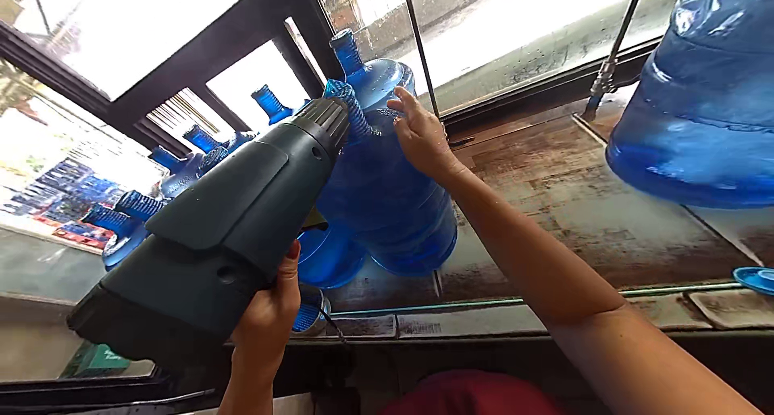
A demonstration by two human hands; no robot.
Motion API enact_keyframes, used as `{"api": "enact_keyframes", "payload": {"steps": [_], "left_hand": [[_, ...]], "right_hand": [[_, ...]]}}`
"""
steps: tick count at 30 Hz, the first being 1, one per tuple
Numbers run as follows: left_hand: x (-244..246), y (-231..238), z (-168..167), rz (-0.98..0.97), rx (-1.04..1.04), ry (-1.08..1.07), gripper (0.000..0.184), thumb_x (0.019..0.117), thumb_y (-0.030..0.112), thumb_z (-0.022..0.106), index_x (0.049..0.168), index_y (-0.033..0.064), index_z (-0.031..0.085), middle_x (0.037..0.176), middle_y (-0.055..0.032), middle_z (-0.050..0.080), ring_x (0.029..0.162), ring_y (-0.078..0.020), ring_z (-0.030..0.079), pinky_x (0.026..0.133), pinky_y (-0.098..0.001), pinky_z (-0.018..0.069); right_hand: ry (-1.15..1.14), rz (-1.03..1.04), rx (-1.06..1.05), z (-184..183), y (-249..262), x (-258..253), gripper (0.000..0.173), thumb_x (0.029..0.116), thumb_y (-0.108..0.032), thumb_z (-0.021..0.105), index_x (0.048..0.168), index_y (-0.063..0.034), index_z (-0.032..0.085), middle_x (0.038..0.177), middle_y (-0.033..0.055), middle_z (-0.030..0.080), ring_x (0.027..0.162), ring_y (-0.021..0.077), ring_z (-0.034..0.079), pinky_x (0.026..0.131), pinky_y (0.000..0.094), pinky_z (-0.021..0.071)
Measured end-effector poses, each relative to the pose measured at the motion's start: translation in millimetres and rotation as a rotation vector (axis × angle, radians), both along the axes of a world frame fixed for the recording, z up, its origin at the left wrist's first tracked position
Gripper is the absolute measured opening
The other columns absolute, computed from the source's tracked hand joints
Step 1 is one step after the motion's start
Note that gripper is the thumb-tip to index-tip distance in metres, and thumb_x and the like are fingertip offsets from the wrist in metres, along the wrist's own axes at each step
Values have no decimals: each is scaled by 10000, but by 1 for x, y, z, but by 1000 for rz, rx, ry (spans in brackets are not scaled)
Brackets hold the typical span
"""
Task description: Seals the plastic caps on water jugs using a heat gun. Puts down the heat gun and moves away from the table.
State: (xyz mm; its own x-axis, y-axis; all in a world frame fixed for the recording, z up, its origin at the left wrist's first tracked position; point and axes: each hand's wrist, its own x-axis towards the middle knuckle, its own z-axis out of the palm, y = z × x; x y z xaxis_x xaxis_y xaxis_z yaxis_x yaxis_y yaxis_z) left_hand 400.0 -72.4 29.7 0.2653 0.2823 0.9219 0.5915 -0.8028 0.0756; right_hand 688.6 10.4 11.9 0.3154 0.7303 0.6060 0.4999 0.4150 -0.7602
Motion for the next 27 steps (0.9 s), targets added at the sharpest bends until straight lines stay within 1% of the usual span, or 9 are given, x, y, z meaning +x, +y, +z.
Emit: {"api": "enact_keyframes", "payload": {"steps": [3,7,11,15,17,23,27], "left_hand": [[13,-8,1,64,14,31,360,984,242,687,965,-118,674,932,-107,727,990,57,664,931,-126,507],[25,-18,1,133,24,82,369,987,236,679,958,-132,673,920,-141,724,985,39,671,928,-126,501],[29,-24,0,170,21,122,395,983,258,685,978,-136,665,934,-167,717,1000,9,676,944,-141,501],[28,-32,-1,243,-10,141,428,979,281,684,977,-147,667,933,-210,711,999,-23,681,936,-145,493],[28,-36,-2,262,-30,149,435,980,280,679,987,-155,663,948,-221,709,1012,-24,679,944,-141,487],[22,-41,-6,220,-77,131,454,968,295,697,988,-157,654,960,-169,718,1020,32,664,956,-128,492],[10,-39,-6,157,-157,67,452,969,295,701,1015,-150,640,989,-82,722,1025,72,649,950,-133,515]], "right_hand": [[7,12,-22,3,-3,0,531,1025,-81,367,1539,51,371,1435,210,585,1357,356,534,1123,535,384],[24,26,0,3,-3,0,530,1016,-60,374,1529,74,374,1432,220,584,1376,334,526,1191,503,314],[40,42,16,3,-4,0,527,1014,-47,374,1524,89,372,1430,228,582,1382,324,521,1218,487,270],[49,36,54,1,-4,-2,524,1007,-40,383,1512,99,386,1399,238,602,1356,334,544,1214,497,273],[52,39,56,1,-5,-2,522,1007,-39,386,1509,102,389,1397,239,604,1353,337,547,1214,500,271],[54,34,67,0,-4,-3,522,1000,-37,396,1503,103,398,1382,242,613,1330,349,561,1204,497,282],[55,41,75,-1,-3,-1,525,1003,-42,380,1508,103,389,1396,239,603,1353,329,546,1213,485,273]]}}
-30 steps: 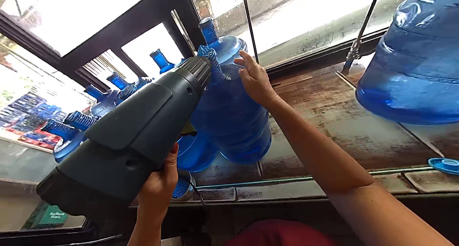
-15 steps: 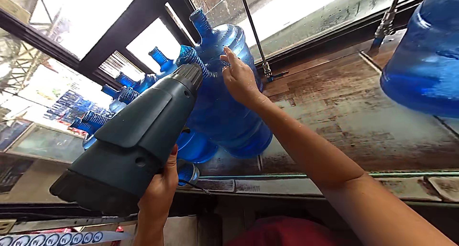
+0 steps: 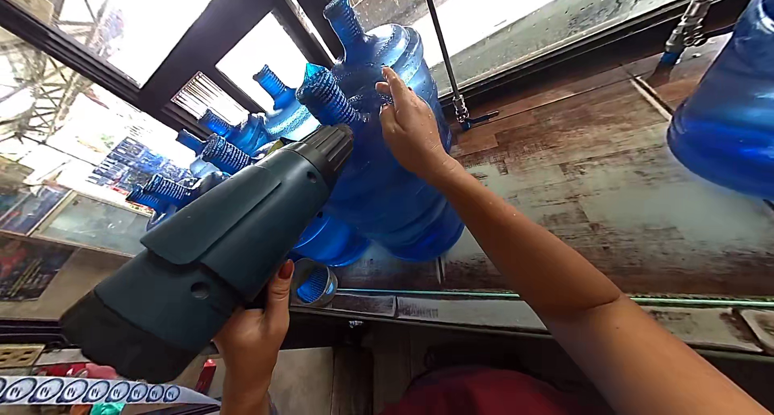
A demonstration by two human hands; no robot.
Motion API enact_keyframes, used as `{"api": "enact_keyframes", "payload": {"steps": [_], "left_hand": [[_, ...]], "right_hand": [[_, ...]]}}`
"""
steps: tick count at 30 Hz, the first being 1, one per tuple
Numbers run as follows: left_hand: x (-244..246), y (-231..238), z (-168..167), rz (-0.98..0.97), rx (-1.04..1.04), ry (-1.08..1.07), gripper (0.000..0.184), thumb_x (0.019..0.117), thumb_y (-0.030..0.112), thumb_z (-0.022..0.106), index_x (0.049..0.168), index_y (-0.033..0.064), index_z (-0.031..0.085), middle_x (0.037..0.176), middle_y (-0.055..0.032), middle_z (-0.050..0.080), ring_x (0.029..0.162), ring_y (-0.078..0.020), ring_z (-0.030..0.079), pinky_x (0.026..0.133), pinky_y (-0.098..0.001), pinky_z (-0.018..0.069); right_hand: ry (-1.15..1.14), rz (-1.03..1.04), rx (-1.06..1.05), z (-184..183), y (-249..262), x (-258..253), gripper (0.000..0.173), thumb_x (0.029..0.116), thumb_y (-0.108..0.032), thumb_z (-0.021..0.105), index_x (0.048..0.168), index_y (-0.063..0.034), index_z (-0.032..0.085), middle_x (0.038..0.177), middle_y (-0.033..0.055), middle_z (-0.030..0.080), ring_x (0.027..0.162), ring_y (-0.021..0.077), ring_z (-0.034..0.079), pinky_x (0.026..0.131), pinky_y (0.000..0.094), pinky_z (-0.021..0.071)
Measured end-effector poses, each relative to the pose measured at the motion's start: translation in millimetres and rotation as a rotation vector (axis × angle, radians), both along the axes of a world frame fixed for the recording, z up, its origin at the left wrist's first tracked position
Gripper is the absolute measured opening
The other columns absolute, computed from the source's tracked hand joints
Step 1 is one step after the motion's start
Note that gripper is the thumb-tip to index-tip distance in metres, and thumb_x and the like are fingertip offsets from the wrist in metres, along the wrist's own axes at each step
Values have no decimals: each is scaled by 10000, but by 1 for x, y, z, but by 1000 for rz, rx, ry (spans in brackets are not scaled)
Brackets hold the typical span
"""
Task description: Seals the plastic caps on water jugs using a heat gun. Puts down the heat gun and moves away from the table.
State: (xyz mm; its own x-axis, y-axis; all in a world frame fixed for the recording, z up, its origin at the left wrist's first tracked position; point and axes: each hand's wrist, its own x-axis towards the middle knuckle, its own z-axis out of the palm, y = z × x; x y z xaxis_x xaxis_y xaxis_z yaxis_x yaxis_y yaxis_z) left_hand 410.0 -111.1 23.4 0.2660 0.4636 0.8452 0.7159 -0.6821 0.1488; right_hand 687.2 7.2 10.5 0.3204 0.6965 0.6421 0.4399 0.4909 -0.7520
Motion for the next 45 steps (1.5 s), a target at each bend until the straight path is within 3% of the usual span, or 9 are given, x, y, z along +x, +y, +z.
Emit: {"api": "enact_keyframes", "payload": {"steps": [8,21,25,29,32,35,38,42,45], "left_hand": [[-46,39,16,-250,-243,-358,348,1004,292,661,1209,36,544,1024,93,717,927,-72,725,863,-309,633],[-87,121,11,-405,-374,-367,380,976,337,695,1213,59,594,1033,67,695,927,-19,704,833,-254,621],[-108,135,16,-511,-354,-483,358,983,345,689,1229,111,579,1064,96,705,959,-54,715,862,-289,627],[-146,151,10,-576,-428,-590,470,947,433,718,1233,85,581,1045,27,722,913,-132,728,823,-322,635],[-171,161,3,-604,-467,-576,492,943,406,731,1248,52,577,1046,-17,716,903,-166,725,810,-331,636],[-176,165,3,-615,-532,-540,478,938,413,731,1250,84,578,1045,1,713,903,-148,726,800,-315,639],[-165,173,9,-618,-575,-481,494,931,466,723,1260,118,600,1076,15,719,921,-131,729,803,-310,640],[-148,186,29,-680,-579,-397,439,963,438,692,1270,140,593,1111,17,711,953,-138,731,816,-320,643],[-137,198,53,-691,-586,-329,433,983,455,659,1281,147,596,1093,29,712,910,-107,731,782,-297,644]], "right_hand": [[-66,-30,-63,1,-2,2,533,1016,-73,388,1529,71,371,1414,224,593,1357,336,537,1165,508,347],[-287,-268,-117,15,-11,-24,454,1045,-200,467,1408,68,510,1317,242,641,1243,349,621,1044,536,477],[-213,-247,-308,45,0,-79,763,1010,-270,590,1552,121,223,1493,331,446,1393,401,473,1158,514,372],[-80,-387,-279,47,34,-99,891,947,-263,667,1547,141,146,1528,364,353,1432,400,407,1185,466,337],[-46,-274,-273,50,37,-82,807,941,-198,691,1532,88,221,1473,282,463,1361,284,508,1139,398,414],[2,78,-215,47,33,-52,662,890,-142,659,1449,13,341,1258,88,595,1136,72,613,984,255,525],[27,246,-262,50,34,-36,544,888,-129,631,1380,-47,415,1178,-9,628,1072,21,628,953,227,536],[-80,208,-332,52,21,-37,684,941,-173,641,1498,-9,279,1294,69,590,1144,39,612,988,219,518],[-122,121,-303,43,5,-33,904,919,-279,654,1605,-15,128,1482,192,491,1302,180,566,1066,329,493]]}}
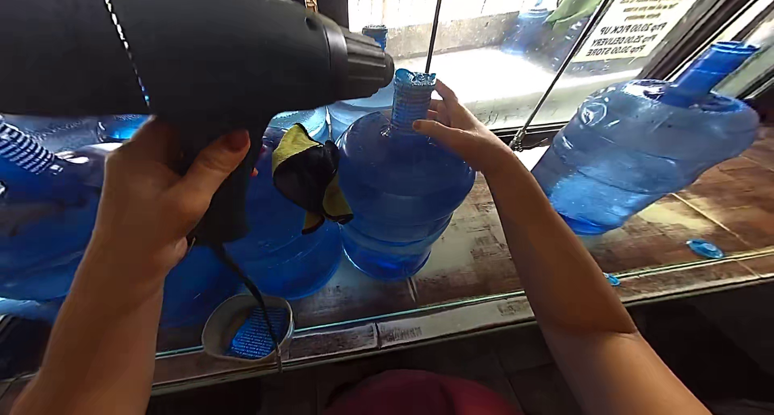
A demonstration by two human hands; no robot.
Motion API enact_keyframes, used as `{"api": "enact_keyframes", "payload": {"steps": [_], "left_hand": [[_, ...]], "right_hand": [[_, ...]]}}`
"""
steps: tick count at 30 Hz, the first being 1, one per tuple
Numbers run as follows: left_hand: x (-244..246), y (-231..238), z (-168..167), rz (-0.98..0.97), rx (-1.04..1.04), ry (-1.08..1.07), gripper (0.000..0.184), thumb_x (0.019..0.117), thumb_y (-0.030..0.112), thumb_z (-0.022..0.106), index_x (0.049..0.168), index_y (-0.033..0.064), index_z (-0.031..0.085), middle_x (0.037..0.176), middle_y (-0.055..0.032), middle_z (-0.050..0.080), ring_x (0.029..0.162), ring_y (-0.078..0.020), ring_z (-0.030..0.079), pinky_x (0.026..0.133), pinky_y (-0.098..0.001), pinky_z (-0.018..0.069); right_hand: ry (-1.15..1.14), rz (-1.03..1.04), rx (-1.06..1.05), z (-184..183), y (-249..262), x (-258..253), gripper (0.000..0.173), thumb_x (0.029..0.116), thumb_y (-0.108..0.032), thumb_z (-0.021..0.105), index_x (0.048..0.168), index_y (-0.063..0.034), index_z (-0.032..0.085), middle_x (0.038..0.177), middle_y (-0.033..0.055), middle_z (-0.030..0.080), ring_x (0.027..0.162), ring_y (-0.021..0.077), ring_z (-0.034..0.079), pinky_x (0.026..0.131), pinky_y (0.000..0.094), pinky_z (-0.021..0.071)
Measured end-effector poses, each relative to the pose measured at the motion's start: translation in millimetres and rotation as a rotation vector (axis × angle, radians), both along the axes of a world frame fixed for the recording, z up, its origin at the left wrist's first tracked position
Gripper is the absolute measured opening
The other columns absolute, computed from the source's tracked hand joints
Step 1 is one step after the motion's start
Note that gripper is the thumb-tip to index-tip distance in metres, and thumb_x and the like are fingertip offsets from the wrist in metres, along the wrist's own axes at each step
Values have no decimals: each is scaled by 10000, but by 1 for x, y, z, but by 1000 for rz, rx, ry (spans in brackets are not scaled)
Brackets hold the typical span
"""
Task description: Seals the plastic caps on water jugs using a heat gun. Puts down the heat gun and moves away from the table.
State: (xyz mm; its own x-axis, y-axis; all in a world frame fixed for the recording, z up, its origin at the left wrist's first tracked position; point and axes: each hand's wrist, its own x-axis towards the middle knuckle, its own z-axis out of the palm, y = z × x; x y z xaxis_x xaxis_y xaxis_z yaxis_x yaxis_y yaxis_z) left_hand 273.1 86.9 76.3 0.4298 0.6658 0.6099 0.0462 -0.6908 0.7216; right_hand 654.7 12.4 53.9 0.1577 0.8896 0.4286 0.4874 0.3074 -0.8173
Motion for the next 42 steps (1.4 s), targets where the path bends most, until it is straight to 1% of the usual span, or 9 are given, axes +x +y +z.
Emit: {"api": "enact_keyframes", "payload": {"steps": [2,5,9,15,21,28,34,38,42], "left_hand": [[13,1,23,12,-9,40,405,976,461,654,1242,158,610,1039,58,719,857,-72,723,738,-268,641],[28,5,49,-1,-3,97,365,963,460,674,1195,183,623,984,91,722,821,-46,723,698,-248,641],[34,9,56,-20,-19,127,331,964,451,683,1182,206,644,967,94,725,798,-51,725,669,-257,642],[4,-6,23,20,-53,88,357,1003,417,646,1270,183,609,1059,46,726,873,-97,740,742,-302,650],[4,-49,1,100,-122,5,390,981,405,674,1269,151,604,1086,7,723,896,-152,745,770,-328,653],[30,-75,-41,207,87,54,376,967,414,693,1240,172,603,1046,122,706,924,-16,708,820,-246,622],[48,-86,-58,259,231,2,408,979,420,677,1219,97,611,1031,83,698,938,-15,695,849,-265,614],[75,-101,-57,294,382,-58,322,997,377,666,1140,90,634,1015,138,694,966,66,658,879,-196,581],[94,-110,-57,378,502,-43,380,996,315,676,1061,-56,629,1000,43,698,1005,100,628,926,-147,534]], "right_hand": [[43,-90,109,-12,-2,2,847,952,-301,610,1604,0,161,1517,227,458,1347,223,536,1093,353,476],[83,-164,206,-19,-2,-1,697,1023,-262,497,1586,30,208,1513,215,468,1371,194,506,1132,328,422],[160,-176,236,-21,-4,2,626,1047,-263,407,1572,36,244,1485,205,504,1358,177,517,1132,328,414],[264,-153,332,-28,-3,5,574,1072,-238,292,1558,66,265,1493,218,495,1360,174,514,1154,309,387],[386,-140,425,-32,0,7,569,1088,-231,209,1557,91,240,1499,242,477,1373,188,505,1173,304,365],[406,-153,503,-35,0,8,553,1082,-190,226,1548,109,235,1511,251,453,1382,185,493,1173,297,363],[452,-191,549,-37,0,7,560,1072,-182,192,1546,116,225,1502,243,467,1386,175,483,1174,290,352],[459,-179,553,-38,1,7,561,1077,-192,203,1542,121,226,1513,252,447,1401,180,468,1178,286,347],[441,-169,554,-39,2,8,556,1082,-189,224,1536,132,234,1507,259,457,1400,188,476,1183,298,350]]}}
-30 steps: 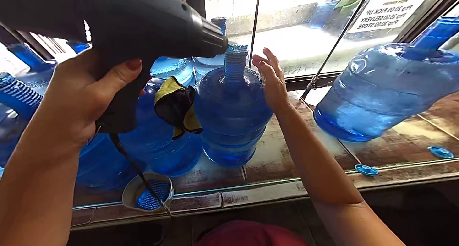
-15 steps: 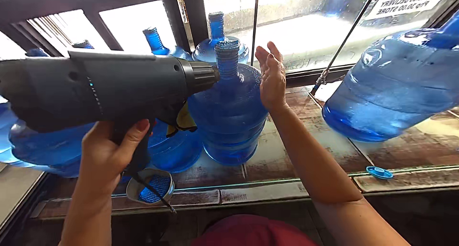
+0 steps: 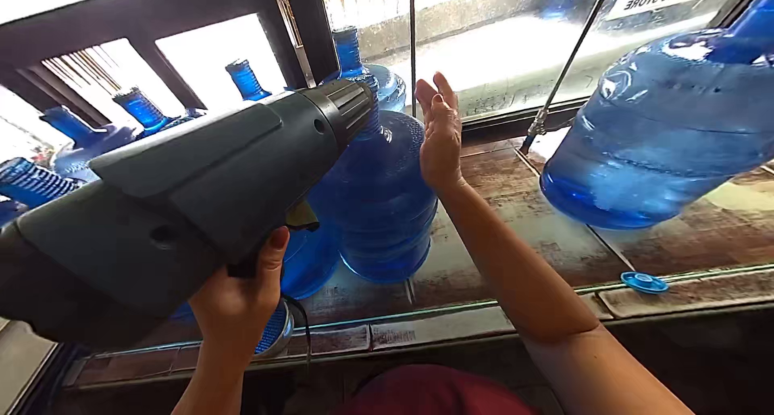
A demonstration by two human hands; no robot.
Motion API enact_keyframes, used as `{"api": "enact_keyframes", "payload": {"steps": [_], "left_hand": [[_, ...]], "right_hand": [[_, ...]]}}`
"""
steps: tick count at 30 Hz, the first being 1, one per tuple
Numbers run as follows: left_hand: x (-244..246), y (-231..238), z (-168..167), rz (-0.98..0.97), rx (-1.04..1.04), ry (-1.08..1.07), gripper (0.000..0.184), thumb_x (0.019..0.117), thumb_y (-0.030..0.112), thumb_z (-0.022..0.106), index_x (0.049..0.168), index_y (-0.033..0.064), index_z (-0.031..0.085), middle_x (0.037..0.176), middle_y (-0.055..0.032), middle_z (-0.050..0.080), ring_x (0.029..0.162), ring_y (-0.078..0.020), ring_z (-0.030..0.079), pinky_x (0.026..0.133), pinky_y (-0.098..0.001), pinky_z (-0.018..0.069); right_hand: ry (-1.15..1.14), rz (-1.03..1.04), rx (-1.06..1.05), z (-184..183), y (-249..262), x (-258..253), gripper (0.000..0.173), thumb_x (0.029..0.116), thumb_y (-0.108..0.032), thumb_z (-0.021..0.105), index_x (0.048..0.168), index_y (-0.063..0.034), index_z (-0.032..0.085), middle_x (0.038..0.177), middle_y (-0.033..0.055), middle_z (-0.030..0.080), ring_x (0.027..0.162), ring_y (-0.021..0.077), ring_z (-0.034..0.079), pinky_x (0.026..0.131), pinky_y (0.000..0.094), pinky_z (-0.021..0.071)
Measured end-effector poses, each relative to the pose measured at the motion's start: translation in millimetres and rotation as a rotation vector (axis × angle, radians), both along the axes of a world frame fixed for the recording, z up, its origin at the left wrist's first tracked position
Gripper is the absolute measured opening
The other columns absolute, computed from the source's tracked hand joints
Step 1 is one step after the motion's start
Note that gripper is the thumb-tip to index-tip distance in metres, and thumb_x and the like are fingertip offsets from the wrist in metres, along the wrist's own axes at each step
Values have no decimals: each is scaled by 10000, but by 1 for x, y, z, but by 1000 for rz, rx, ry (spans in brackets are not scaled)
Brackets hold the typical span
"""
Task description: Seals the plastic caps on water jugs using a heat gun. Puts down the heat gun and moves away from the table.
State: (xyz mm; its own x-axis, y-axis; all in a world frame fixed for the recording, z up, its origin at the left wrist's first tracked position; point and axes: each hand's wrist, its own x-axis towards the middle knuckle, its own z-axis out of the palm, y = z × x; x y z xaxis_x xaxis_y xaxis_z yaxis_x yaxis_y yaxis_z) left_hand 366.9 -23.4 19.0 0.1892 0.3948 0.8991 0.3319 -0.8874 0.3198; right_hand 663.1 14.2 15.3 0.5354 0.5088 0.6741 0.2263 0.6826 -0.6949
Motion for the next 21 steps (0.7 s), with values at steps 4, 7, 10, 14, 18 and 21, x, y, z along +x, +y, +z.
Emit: {"api": "enact_keyframes", "payload": {"steps": [4,7,10,14,18,21], "left_hand": [[3,-2,-5,8,8,34,379,995,310,678,1022,-67,651,971,6,712,986,91,639,915,-142,535],[-3,-2,-10,-2,-26,66,374,998,314,673,1025,-58,656,966,7,712,974,91,639,910,-138,534],[-15,2,-14,-18,-78,77,357,1001,314,669,1045,-40,658,974,18,713,974,80,645,906,-150,542],[-31,8,-19,-52,-195,69,349,998,332,671,1074,-9,656,978,48,714,952,55,666,882,-188,574],[-39,18,-20,-86,-254,27,325,1001,323,663,1112,19,634,973,77,707,903,26,687,835,-211,602],[-40,25,-20,-102,-285,-50,320,994,330,670,1170,72,602,1012,114,691,931,10,687,854,-233,604]], "right_hand": [[-13,-3,-21,0,0,0,559,1086,-207,247,1536,125,252,1510,254,465,1416,195,465,1190,308,347],[-3,5,-20,0,0,-1,554,1084,-197,249,1535,125,256,1507,257,466,1413,199,469,1191,311,344],[-5,4,-27,1,-1,-1,548,1086,-192,248,1539,116,259,1513,247,464,1413,191,468,1190,309,347],[-19,-6,-27,1,-1,-2,543,1082,-179,247,1533,122,265,1516,251,455,1407,186,471,1183,303,353],[-29,-1,-41,2,-2,-2,540,1085,-175,232,1538,117,254,1518,247,447,1405,181,469,1182,295,350],[-44,-9,-70,4,-3,-2,530,1088,-181,256,1525,117,291,1513,251,451,1400,188,477,1183,297,356]]}}
